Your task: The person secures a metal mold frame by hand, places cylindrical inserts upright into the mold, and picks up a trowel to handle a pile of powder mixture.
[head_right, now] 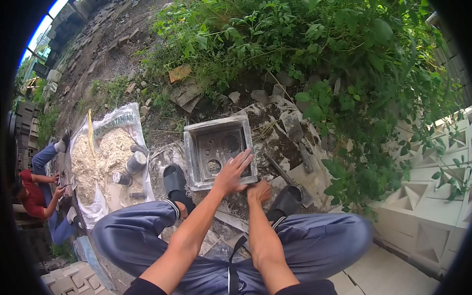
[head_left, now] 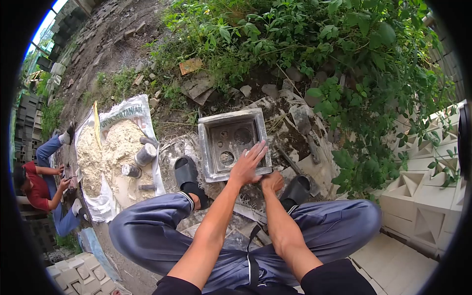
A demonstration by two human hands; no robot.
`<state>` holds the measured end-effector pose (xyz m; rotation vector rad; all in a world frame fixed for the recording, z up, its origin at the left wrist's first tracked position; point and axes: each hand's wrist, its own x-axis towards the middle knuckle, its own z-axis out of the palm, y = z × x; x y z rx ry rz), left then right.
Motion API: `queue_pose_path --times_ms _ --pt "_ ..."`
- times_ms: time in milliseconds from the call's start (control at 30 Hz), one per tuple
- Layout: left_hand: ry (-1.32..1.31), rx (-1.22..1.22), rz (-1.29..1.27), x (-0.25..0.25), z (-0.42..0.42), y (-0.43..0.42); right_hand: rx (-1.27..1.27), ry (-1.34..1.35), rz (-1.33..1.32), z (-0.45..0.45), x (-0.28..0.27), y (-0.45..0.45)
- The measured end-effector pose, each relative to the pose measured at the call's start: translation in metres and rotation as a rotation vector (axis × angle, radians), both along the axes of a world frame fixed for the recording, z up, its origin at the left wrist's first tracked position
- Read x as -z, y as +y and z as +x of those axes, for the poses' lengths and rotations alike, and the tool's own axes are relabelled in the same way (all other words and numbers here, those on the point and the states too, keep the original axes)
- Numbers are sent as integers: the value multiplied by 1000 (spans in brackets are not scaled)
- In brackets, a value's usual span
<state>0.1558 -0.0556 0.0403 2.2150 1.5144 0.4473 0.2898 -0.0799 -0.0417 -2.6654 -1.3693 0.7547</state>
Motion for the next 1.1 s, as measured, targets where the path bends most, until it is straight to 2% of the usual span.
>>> queue_pose_path --times_ms 67,133,200,267,333,400,467,567,767,1000,1067,1100 --pt "17 0 -37 -2 0 -6 31 -38 57 -4 7 -12" --pt "5 4 -22 -4 0 -3 -129 42 327 -5 -12 -18" --pt "-51 -7 31 3 0 0 -146 -3 269 -2 -5 -11" --pt "-56 -14 15 2 1 -3 -84 99 -1 5 -17 1" --pt "-47 -11 17 2 1 -2 -68 157 -27 14 -11 5" --pt "-41 -5 26 -1 0 -1 -158 276 -132 21 -3 11" --pt "-6 3 -16 -3 1 -3 -122 253 -131 22 -3 13" --pt "-41 0 6 1 2 -3 -178 363 -197 27 -8 18" --pt "-48 -5 5 2 2 -2 -268 464 -165 34 3 19" --pt "30 8 9 11 1 -3 -213 380 -149 27 -4 17" --pt "-75 11 36 13 -1 -3 -223 372 -101 29 8 14" --pt "-20 25 -4 6 -2 -3 -234 358 -76 30 17 13"
